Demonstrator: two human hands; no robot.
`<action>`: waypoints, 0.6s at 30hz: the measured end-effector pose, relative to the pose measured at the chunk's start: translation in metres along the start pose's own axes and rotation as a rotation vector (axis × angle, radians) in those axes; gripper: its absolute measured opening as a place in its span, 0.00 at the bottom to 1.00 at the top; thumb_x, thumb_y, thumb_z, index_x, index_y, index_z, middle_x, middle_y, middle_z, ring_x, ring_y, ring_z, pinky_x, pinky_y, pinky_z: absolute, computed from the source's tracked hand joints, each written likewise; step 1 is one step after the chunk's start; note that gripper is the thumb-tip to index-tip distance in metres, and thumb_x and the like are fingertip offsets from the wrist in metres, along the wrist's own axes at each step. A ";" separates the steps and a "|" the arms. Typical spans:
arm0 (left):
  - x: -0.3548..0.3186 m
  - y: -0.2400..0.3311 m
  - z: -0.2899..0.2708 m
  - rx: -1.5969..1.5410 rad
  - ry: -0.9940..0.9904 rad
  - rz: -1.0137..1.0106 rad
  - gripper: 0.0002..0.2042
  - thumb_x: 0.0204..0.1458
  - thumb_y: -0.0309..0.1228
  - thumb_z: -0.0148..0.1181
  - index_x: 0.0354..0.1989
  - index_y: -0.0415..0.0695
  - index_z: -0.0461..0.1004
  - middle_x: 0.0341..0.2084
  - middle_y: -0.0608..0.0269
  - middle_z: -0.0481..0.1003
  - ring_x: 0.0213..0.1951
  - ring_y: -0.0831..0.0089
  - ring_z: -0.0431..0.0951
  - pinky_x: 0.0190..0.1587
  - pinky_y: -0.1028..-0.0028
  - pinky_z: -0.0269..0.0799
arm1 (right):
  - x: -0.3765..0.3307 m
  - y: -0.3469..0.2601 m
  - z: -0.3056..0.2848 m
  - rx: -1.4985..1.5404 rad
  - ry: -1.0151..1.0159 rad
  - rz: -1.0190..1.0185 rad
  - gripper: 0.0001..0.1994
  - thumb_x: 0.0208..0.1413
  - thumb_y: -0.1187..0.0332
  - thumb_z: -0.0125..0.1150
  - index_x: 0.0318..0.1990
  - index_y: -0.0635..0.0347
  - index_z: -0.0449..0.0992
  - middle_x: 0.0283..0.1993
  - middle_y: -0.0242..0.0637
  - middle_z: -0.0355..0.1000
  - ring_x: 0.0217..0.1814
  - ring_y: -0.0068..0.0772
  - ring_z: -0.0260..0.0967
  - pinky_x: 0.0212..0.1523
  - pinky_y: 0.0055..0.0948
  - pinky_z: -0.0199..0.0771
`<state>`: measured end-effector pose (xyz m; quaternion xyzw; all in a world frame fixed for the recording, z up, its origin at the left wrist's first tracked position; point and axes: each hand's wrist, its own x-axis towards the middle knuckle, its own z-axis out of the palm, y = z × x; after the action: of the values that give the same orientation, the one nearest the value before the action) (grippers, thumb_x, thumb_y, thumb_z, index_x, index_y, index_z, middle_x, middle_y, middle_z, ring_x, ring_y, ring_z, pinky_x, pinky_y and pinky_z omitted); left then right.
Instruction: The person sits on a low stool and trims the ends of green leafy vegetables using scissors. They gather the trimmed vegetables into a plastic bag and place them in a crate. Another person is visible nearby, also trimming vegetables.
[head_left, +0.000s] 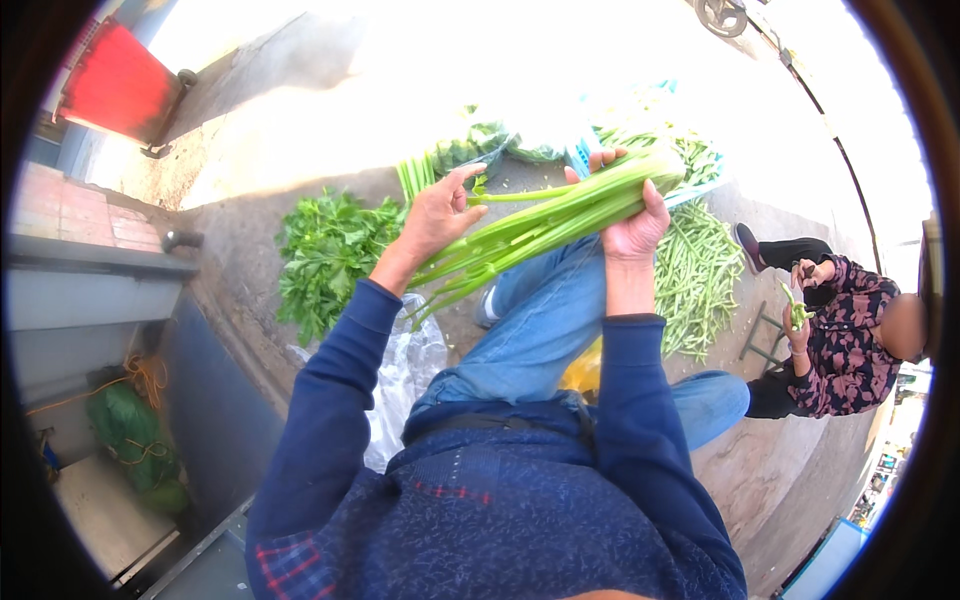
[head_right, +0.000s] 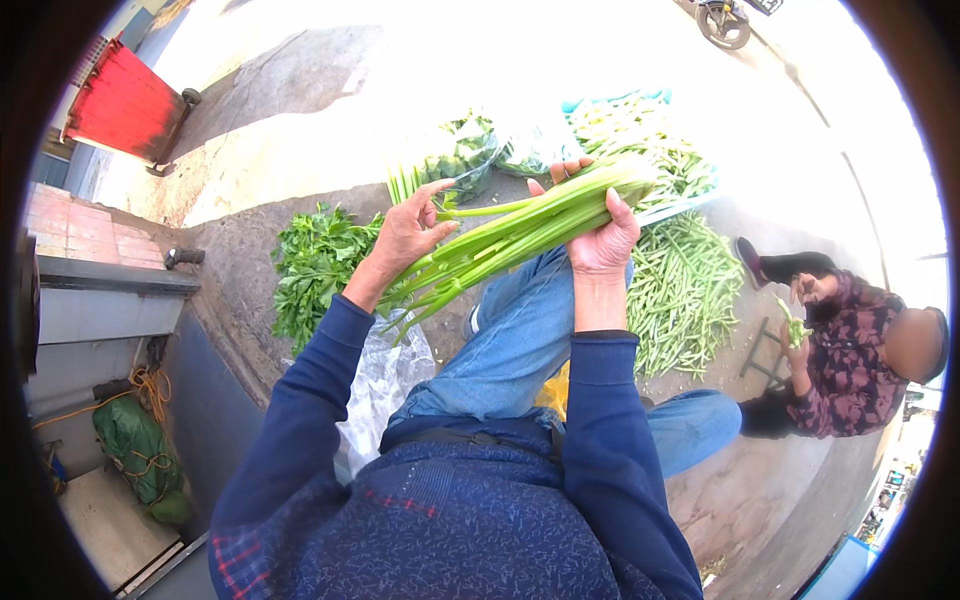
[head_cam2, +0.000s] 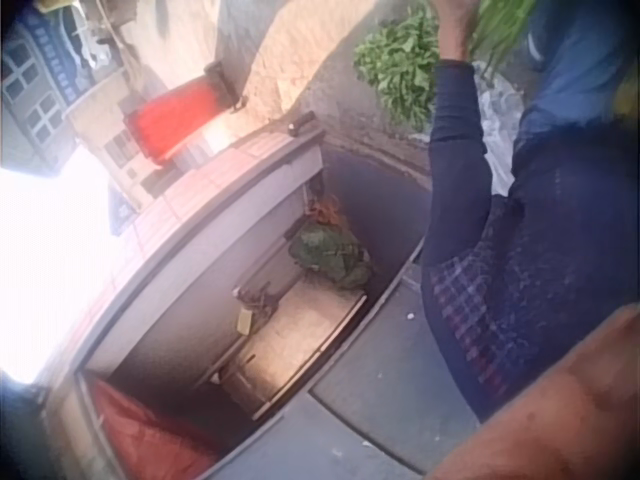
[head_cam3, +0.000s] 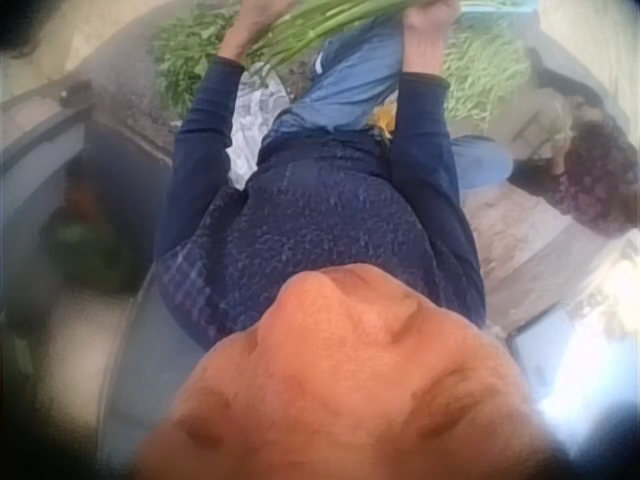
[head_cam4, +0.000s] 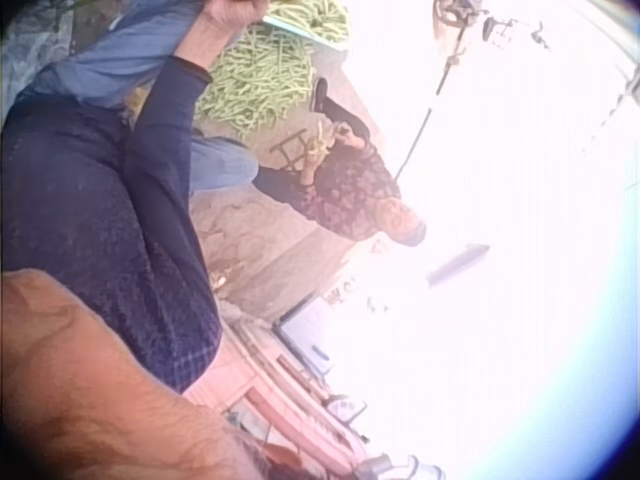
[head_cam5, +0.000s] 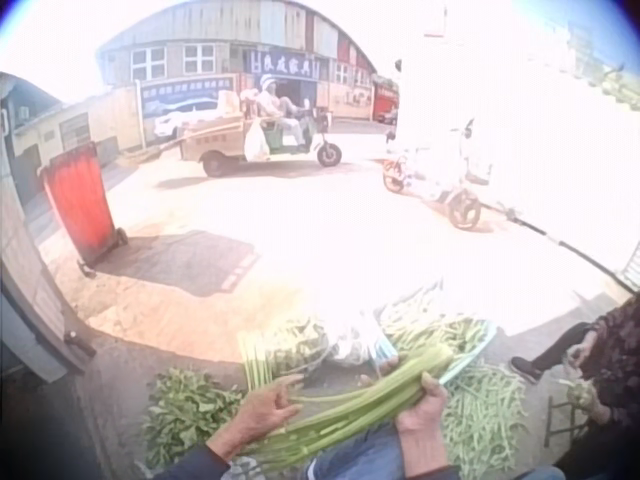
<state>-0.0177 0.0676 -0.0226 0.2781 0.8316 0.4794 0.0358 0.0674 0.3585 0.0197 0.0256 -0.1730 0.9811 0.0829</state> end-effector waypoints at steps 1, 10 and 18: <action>0.003 -0.009 0.003 0.066 0.012 0.086 0.16 0.57 0.30 0.73 0.52 0.45 0.80 0.23 0.67 0.70 0.27 0.74 0.72 0.33 0.70 0.70 | 0.001 0.001 0.000 0.001 0.002 0.004 0.30 0.52 0.65 0.71 0.63 0.63 0.71 0.58 0.48 0.76 0.71 0.54 0.70 0.75 0.75 0.58; -0.015 -0.030 -0.027 0.223 -0.116 0.014 0.07 0.63 0.31 0.66 0.39 0.40 0.79 0.25 0.60 0.75 0.30 0.57 0.77 0.36 0.63 0.73 | 0.004 0.001 -0.006 -0.039 0.018 0.002 0.27 0.54 0.65 0.71 0.61 0.63 0.73 0.59 0.48 0.76 0.70 0.53 0.70 0.75 0.75 0.59; -0.039 -0.051 -0.054 0.058 -0.137 -0.043 0.09 0.67 0.31 0.62 0.50 0.41 0.82 0.23 0.63 0.76 0.25 0.76 0.75 0.30 0.71 0.72 | 0.007 -0.004 -0.007 0.026 0.026 -0.034 0.26 0.56 0.64 0.70 0.60 0.64 0.73 0.59 0.48 0.76 0.71 0.53 0.69 0.75 0.74 0.58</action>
<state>-0.0242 -0.0137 -0.0432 0.2932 0.8466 0.4340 0.0950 0.0613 0.3654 0.0145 0.0171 -0.1587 0.9819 0.1016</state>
